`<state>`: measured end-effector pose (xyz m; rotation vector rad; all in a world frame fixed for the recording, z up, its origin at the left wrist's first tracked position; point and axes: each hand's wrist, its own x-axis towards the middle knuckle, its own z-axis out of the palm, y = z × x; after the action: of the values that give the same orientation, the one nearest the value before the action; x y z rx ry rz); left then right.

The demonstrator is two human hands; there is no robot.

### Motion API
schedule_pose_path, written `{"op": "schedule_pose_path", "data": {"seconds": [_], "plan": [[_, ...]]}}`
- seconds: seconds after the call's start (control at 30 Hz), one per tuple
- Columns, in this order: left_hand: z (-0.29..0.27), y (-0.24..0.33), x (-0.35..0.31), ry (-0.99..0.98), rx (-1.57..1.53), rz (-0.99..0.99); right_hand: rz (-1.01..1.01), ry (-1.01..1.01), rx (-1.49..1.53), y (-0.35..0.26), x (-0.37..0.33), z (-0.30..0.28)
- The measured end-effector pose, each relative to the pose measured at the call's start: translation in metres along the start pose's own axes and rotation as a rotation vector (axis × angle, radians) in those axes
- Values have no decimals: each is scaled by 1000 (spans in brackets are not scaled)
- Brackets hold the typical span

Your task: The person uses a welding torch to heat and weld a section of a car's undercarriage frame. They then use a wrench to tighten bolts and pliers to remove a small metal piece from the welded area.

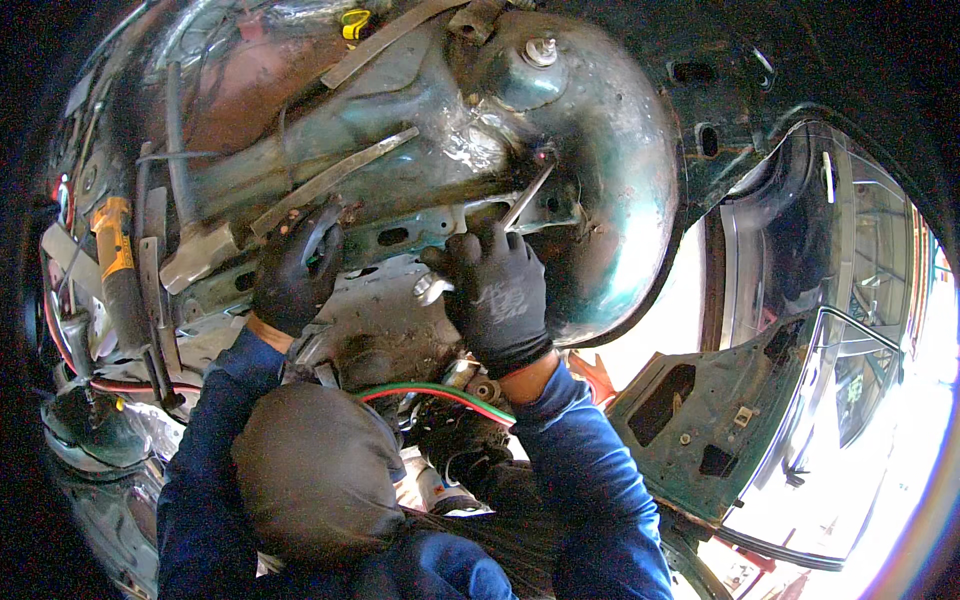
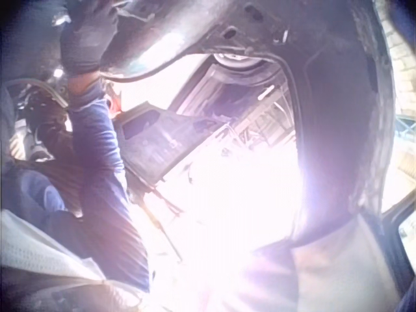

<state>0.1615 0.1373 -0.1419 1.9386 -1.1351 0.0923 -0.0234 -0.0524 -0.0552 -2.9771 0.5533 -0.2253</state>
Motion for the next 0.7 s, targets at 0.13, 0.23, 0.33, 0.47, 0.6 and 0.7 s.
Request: {"op": "schedule_pose_path", "data": {"seconds": [0.13, 0.23, 0.33, 0.47, 0.6, 0.7], "plan": [[-2, -2, -1, 3, 11, 15, -3, -26, -34, 1, 6, 0], [-4, 0, -3, -7, 22, -12, -289, -63, -14, 34, 15, -12], [0, -3, -4, -33, 81, -26, -336, -157, 19, 65, 0, -29], [2, -7, -9, -47, 56, -68, -254, -167, -63, 35, -11, -16], [-1, -1, -7, -65, 91, -63, -244, 0, 11, 22, 26, -30], [-1, -2, -8, -85, 117, -76, -74, 10, 8, 13, 33, -14]]}}
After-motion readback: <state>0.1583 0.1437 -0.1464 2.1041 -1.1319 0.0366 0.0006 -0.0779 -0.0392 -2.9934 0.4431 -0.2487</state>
